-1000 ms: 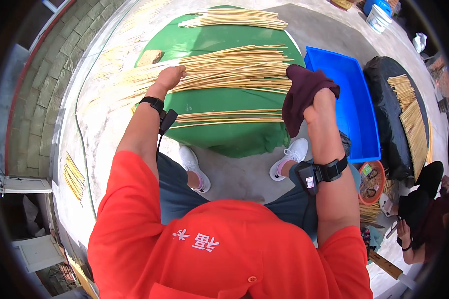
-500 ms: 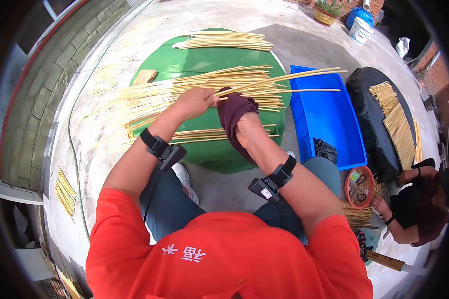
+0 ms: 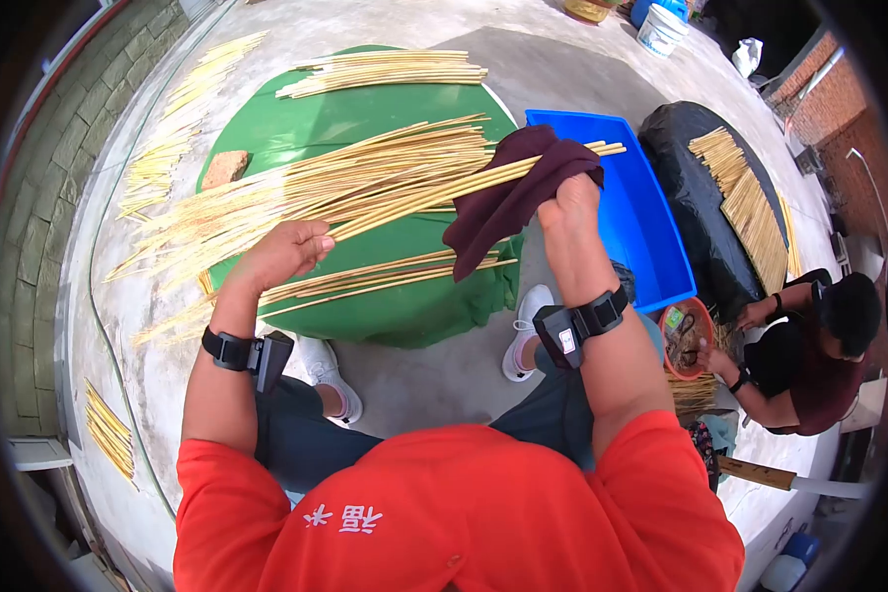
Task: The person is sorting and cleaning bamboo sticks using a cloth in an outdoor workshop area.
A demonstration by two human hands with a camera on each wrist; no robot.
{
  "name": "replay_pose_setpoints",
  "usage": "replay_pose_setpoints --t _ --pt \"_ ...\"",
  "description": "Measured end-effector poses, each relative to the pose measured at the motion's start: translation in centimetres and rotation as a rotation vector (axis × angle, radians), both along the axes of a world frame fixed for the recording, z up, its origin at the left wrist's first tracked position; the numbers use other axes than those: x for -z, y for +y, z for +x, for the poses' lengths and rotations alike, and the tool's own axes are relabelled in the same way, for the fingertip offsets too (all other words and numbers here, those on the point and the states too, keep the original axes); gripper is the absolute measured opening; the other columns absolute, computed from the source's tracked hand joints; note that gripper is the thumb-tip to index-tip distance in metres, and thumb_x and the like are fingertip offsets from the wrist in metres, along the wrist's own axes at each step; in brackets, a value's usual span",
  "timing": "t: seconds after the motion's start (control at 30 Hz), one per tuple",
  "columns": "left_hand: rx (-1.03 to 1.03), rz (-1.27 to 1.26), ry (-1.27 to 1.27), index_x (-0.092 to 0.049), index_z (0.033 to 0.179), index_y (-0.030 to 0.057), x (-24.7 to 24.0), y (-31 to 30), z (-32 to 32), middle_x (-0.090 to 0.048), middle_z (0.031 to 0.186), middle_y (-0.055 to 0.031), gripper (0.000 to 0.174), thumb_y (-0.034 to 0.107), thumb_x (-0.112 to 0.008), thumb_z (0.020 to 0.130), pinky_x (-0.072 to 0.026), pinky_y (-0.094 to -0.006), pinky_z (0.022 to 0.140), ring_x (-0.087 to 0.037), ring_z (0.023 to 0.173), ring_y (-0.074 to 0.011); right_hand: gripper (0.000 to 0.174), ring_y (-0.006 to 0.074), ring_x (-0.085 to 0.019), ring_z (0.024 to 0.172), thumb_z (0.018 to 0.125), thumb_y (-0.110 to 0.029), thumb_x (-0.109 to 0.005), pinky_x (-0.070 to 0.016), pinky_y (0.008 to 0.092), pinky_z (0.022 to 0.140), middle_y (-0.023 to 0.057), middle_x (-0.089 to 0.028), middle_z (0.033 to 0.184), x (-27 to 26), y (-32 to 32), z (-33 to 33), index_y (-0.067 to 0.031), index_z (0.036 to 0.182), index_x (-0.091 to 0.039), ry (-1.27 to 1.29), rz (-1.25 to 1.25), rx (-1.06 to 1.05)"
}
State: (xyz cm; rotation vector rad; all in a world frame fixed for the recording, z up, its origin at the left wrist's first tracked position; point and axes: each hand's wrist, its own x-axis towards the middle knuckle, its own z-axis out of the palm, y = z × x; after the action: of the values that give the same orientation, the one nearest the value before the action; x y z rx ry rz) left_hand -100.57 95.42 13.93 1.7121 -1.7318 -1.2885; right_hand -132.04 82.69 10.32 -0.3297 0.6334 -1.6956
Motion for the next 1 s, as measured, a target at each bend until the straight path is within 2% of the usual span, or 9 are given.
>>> replay_pose_setpoints --t 0.2,0.33,0.4,0.43,0.5,0.73,0.8,0.83,1.0 --pt "-0.237 -0.227 -0.025 -0.046 0.067 0.0049 1.9 1.8 8.1 -0.035 0.054 0.0039 0.026 0.019 -0.051 0.088 -0.0287 -0.0227 0.047 -0.032 0.051 -0.0058 0.029 0.0272 -0.058 0.091 0.092 -0.018 -0.037 -0.0511 0.0402 0.079 0.0161 -0.056 0.106 -0.6 -2.1 -7.3 0.003 0.106 -0.052 0.159 -0.002 0.106" --pt "-0.288 -0.627 -0.305 -0.044 0.071 0.0053 1.2 0.8 2.0 -0.039 0.053 -0.0031 0.027 0.024 -0.048 0.09 -0.032 -0.0261 0.047 -0.039 0.048 -0.0134 0.014 0.0239 -0.055 0.094 0.089 -0.014 -0.047 -0.0485 0.0368 0.084 0.0101 -0.054 0.103 -0.2 1.8 -0.1 -0.0043 0.099 -0.05 0.042 -0.159 -0.262" --pt "-0.235 -0.81 -0.621 -0.046 0.078 0.0071 1.2 0.4 -2.6 -0.049 0.06 -0.016 0.02 0.024 -0.051 0.087 -0.039 -0.0387 0.05 -0.05 0.059 -0.0348 0.022 0.0218 -0.054 0.099 0.088 -0.023 -0.053 -0.0462 0.0381 0.087 0.0102 -0.053 0.11 -0.3 5.2 5.0 -0.0055 0.1 -0.05 0.066 -0.079 -0.368" --pt "-0.136 -0.887 -0.66 -0.047 0.079 0.0066 1.4 0.3 -4.4 -0.053 0.064 -0.0142 0.016 0.02 -0.053 0.084 -0.0411 -0.0404 0.052 -0.055 0.064 -0.0329 0.023 0.0178 -0.055 0.094 0.086 -0.022 -0.057 -0.0482 0.0359 0.08 0.0058 -0.054 0.105 2.5 5.6 6.6 -0.0072 0.102 -0.051 -0.12 -0.109 -0.512" --pt "-0.048 -0.993 -0.663 -0.046 0.079 0.0055 2.5 0.2 -7.4 -0.055 0.069 -0.0126 0.015 0.017 -0.055 0.081 -0.0424 -0.04 0.053 -0.056 0.067 -0.0324 0.022 0.0142 -0.058 0.081 0.081 -0.011 -0.062 -0.0497 0.0298 0.071 0.002 -0.057 0.091 0.0 9.4 9.7 -0.0079 0.1 -0.052 0.171 -0.027 -0.532" --pt "0.019 -0.589 -0.412 -0.05 0.087 0.0047 1.3 -0.3 -6.0 -0.054 0.066 -0.0092 0.014 0.018 -0.053 0.085 -0.0414 -0.0307 0.051 -0.053 0.058 -0.0214 0.02 0.019 -0.057 0.089 0.081 -0.004 -0.057 -0.0484 0.0322 0.08 0.0073 -0.058 0.098 0.4 4.7 8.0 -0.0009 0.1 -0.054 -0.043 -0.053 -0.371" --pt "0.002 -0.063 0.169 -0.05 0.085 0.0043 1.3 -0.4 -4.8 -0.053 0.061 -0.0017 0.018 0.022 -0.054 0.086 -0.037 -0.0262 0.048 -0.046 0.053 -0.0082 0.021 0.0177 -0.057 0.089 0.081 -0.004 -0.057 -0.0484 0.0302 0.079 0.0071 -0.058 0.098 0.1 4.2 6.9 -0.0003 0.101 -0.054 -0.023 -0.077 -0.4" --pt "-0.015 -0.006 0.284 -0.053 0.089 0.0058 1.2 -0.1 -4.6 -0.05 0.063 0.0023 0.016 0.022 -0.051 0.089 -0.0319 -0.0177 0.047 -0.038 0.052 -0.0022 0.021 0.0177 -0.057 0.089 0.081 -0.004 -0.057 -0.0484 0.0302 0.079 0.0071 -0.058 0.098 0.2 4.2 6.8 -0.0003 0.101 -0.054 -0.025 -0.072 -0.403" --pt "-0.069 0.009 0.242 -0.055 0.089 0.0048 1.4 -0.3 -5.2 -0.048 0.059 0.0019 0.015 0.019 -0.051 0.088 -0.0311 -0.0193 0.048 -0.038 0.052 -0.004 0.019 0.0157 -0.057 0.088 0.082 -0.006 -0.058 -0.0486 0.0279 0.076 0.0062 -0.058 0.098 1.0 6.1 8.5 -0.0012 0.1 -0.054 -0.035 -0.037 -0.515"
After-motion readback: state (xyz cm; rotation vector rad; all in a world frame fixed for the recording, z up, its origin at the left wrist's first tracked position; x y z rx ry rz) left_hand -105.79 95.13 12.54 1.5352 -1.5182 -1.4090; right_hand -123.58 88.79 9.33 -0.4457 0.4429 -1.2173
